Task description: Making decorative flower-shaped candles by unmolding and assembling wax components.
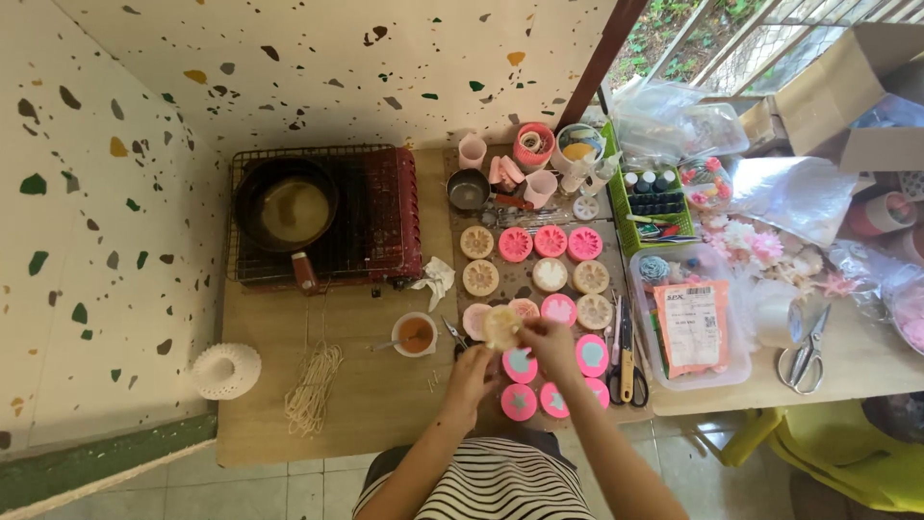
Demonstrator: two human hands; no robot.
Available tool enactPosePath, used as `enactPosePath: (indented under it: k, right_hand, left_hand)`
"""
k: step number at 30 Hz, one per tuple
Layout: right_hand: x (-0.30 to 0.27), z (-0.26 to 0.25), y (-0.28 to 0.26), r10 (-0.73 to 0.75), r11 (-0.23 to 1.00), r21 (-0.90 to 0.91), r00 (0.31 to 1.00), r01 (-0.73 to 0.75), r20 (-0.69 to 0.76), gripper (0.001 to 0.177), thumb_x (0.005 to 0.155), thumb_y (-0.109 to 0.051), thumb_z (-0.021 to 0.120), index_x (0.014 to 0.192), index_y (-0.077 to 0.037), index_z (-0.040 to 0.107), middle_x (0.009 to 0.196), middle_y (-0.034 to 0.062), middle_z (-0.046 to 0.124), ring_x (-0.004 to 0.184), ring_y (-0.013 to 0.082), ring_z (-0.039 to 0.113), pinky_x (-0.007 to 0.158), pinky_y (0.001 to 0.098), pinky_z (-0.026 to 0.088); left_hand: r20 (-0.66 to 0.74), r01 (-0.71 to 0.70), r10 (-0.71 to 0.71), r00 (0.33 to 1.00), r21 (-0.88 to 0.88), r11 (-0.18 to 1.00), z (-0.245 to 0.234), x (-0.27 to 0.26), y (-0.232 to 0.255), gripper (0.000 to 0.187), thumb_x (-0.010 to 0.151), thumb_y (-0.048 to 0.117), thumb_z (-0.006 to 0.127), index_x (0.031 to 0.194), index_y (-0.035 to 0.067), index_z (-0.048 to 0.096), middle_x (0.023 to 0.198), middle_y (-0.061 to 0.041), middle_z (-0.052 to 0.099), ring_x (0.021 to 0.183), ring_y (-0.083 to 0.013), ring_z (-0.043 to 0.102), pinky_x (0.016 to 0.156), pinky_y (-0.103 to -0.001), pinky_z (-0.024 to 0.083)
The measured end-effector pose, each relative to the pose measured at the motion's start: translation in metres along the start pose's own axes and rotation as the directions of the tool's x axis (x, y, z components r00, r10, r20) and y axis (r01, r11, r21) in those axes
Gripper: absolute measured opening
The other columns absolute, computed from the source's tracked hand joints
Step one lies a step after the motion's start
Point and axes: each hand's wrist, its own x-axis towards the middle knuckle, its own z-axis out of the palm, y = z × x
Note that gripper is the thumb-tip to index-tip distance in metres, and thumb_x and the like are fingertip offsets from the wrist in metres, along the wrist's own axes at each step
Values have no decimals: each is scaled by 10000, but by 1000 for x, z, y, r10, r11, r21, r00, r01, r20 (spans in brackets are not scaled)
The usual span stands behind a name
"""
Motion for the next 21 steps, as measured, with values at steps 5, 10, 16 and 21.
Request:
enactPosePath:
  k: [5,10,16,21]
  right_hand:
    - [128,-33,35,-413,805,-538,886,248,-209,231,860,-204,766,1010,-29,781,829,127,772,706,193,749,676,348,572]
    - [154,-24,13,-559,608,-713,826,350,-71,210,763,-126,754,966,-72,770,908,139,744,841,301,718,741,426,570]
    - [174,-18,13,-570,358,-878,819,317,64,231,728,-141,768,957,-146,803,882,137,720,896,334,683,793,472,553]
    - [181,-11,20,-594,193,-944,798,267,104,197,700,-126,740,883,-164,803,862,109,714,896,322,680,761,457,551]
  left_hand:
    - [-32,159,-158,987,29,987,-15,3,6,352,989,297,583,1274,103,651,1120,-8,682,981,-137,651,807,-302,550]
    - [-91,180,-176,980,38,983,-25,-6,31,389,993,322,573,1275,72,669,1160,-47,710,988,-153,675,792,-297,558]
    - [-95,181,-182,979,-13,983,-35,-1,24,373,1007,313,551,1263,68,668,1124,-65,718,947,-153,690,772,-293,554]
    - [-66,169,-168,984,12,986,-28,3,21,376,1016,307,529,1252,59,684,1090,-62,726,922,-142,690,749,-289,539]
